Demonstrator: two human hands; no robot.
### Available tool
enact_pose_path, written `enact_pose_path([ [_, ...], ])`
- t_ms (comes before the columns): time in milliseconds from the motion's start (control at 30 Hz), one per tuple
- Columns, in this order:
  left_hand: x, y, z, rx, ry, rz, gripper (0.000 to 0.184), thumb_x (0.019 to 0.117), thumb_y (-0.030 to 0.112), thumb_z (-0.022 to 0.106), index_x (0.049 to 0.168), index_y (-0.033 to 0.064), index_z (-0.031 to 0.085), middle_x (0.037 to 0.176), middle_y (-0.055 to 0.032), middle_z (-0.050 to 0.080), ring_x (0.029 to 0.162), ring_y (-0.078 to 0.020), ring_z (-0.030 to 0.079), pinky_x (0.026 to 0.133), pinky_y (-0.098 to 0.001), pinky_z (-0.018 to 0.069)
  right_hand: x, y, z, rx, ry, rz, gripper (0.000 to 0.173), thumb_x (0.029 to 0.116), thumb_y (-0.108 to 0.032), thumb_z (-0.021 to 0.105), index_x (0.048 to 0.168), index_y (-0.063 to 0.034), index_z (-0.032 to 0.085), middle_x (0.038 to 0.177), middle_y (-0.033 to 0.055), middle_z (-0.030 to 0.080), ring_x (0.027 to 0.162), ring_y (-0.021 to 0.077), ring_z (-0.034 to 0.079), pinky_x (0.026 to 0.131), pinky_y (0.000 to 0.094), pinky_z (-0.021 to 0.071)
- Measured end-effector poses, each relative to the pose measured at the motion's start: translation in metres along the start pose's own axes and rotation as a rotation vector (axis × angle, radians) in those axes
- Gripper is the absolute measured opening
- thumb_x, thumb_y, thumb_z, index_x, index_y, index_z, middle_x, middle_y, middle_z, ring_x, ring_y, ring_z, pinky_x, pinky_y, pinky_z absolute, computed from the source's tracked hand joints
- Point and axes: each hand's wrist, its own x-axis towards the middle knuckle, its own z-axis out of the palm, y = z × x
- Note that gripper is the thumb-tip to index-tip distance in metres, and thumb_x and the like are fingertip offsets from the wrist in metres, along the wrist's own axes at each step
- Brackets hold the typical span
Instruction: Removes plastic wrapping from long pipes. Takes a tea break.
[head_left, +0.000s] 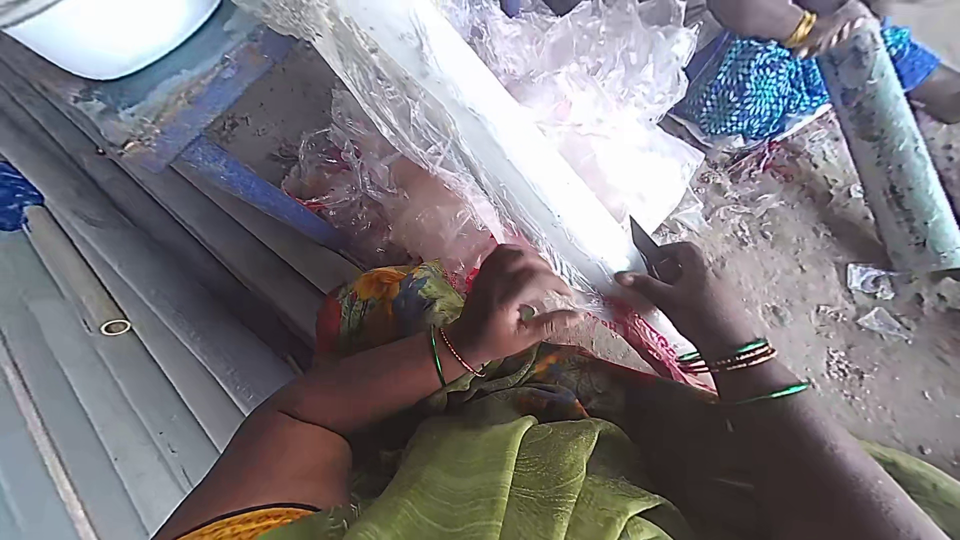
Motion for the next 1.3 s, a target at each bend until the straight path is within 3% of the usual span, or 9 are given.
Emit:
enact_pose_path([
  [167, 0.016, -0.02, -0.015, -0.198, 0.208, -0.553, 0.031, 0.0929, 0.025, 0.07, 0.1, 0.0002, 0.054, 0.091, -0.0023, 0.055, 0.081, -0.0031, 0.054, 0.072, -0.0186, 0.0455, -0.01, -0.003, 0.004, -0.062, 0.039, -0.04, 0.067, 0.0866, -0.04, 0.081, 0.129, 0.0061, 0.055, 0.11, 0.0336, 0.062, 0.097, 0.0517, 0.062, 0.08, 0.0719, 0.0451],
  [267, 0.027, -0.032, -0.026, -0.259, 0.37, -0.642, 0.032, 0.0932, 0.022, 0.07, 0.106, 0.003, 0.048, 0.094, 0.0004, 0.051, 0.081, -0.0002, 0.051, 0.073, -0.0158, 0.0453, -0.015, -0.006, 0.007, -0.075, 0.083, -0.118, 0.072, 0.0841, -0.044, 0.08, 0.125, 0.0102, 0.057, 0.111, 0.0365, 0.062, 0.099, 0.0538, 0.062, 0.082, 0.0735, 0.0445],
  [433, 0.046, -0.055, -0.059, -0.157, 0.633, -0.681, 0.072, 0.0911, 0.025, 0.074, 0.142, -0.0068, 0.034, 0.12, -0.0141, 0.051, 0.089, -0.0083, 0.056, 0.076, -0.0218, 0.0497, -0.021, -0.012, 0.009, -0.101, 0.109, -0.144, 0.075, 0.0842, -0.043, 0.078, 0.127, 0.0135, 0.055, 0.117, 0.0396, 0.06, 0.105, 0.0572, 0.06, 0.085, 0.0734, 0.0443],
  [533, 0.063, -0.064, -0.08, -0.235, 0.724, -0.927, 0.084, 0.0934, 0.033, 0.073, 0.154, 0.002, 0.024, 0.137, -0.0202, 0.048, 0.101, -0.0174, 0.059, 0.077, -0.03, 0.052, -0.02, -0.011, 0.01, -0.093, 0.111, -0.135, 0.074, 0.0842, -0.042, 0.078, 0.128, 0.0125, 0.055, 0.117, 0.0392, 0.06, 0.105, 0.0571, 0.06, 0.083, 0.0735, 0.0441],
  [600, 0.074, -0.061, -0.093, -0.386, 0.645, -1.067, 0.079, 0.0994, 0.04, 0.065, 0.155, 0.0048, 0.022, 0.148, -0.0238, 0.045, 0.122, -0.0269, 0.057, 0.091, -0.043, 0.0522, -0.02, -0.012, 0.01, -0.092, 0.107, -0.118, 0.074, 0.0848, -0.041, 0.079, 0.13, 0.0117, 0.054, 0.119, 0.0394, 0.059, 0.105, 0.057, 0.06, 0.083, 0.0738, 0.0443],
  [800, 0.09, -0.063, -0.11, -0.412, 0.307, -1.117, 0.058, 0.1038, 0.044, 0.057, 0.131, -0.0067, 0.06, 0.137, -0.0247, 0.058, 0.127, -0.0322, 0.055, 0.105, -0.0523, 0.0433, -0.022, -0.013, 0.009, -0.105, 0.109, -0.124, 0.069, 0.0856, -0.037, 0.079, 0.128, 0.0124, 0.056, 0.118, 0.0388, 0.06, 0.103, 0.0559, 0.061, 0.084, 0.0737, 0.0445],
  [1033, 0.082, -0.072, -0.104, -0.536, 0.383, -0.999, 0.043, 0.1032, 0.032, 0.061, 0.125, -0.0052, 0.062, 0.13, -0.0184, 0.063, 0.126, -0.0207, 0.056, 0.11, -0.043, 0.0417, -0.011, -0.059, -0.001, 0.083, 0.227, -0.307, 0.045, 0.0954, -0.025, 0.066, 0.121, 0.012, 0.059, 0.102, 0.0257, 0.066, 0.085, 0.029, 0.062, 0.075, 0.0496, 0.0504],
  [1200, 0.078, -0.073, -0.104, -0.588, 0.374, -0.933, 0.035, 0.1049, 0.027, 0.058, 0.121, -0.0038, 0.063, 0.121, -0.0148, 0.066, 0.117, -0.0141, 0.059, 0.106, -0.0367, 0.0443, 0.009, -0.135, 0.01, -0.031, 0.315, -0.554, 0.039, 0.0977, -0.016, 0.062, 0.122, 0.0151, 0.06, 0.109, 0.0302, 0.067, 0.099, 0.0363, 0.068, 0.089, 0.0505, 0.054],
  [1300, 0.075, -0.077, -0.106, -0.589, 0.348, -0.898, 0.034, 0.1045, 0.027, 0.059, 0.114, -0.0043, 0.065, 0.114, -0.0135, 0.067, 0.109, -0.0126, 0.061, 0.101, -0.0354, 0.0473, 0.024, -0.168, 0.032, -0.199, 0.421, -0.664, 0.042, 0.0958, -0.019, 0.066, 0.121, 0.0143, 0.062, 0.112, 0.0355, 0.064, 0.102, 0.0498, 0.066, 0.085, 0.0602, 0.053],
])
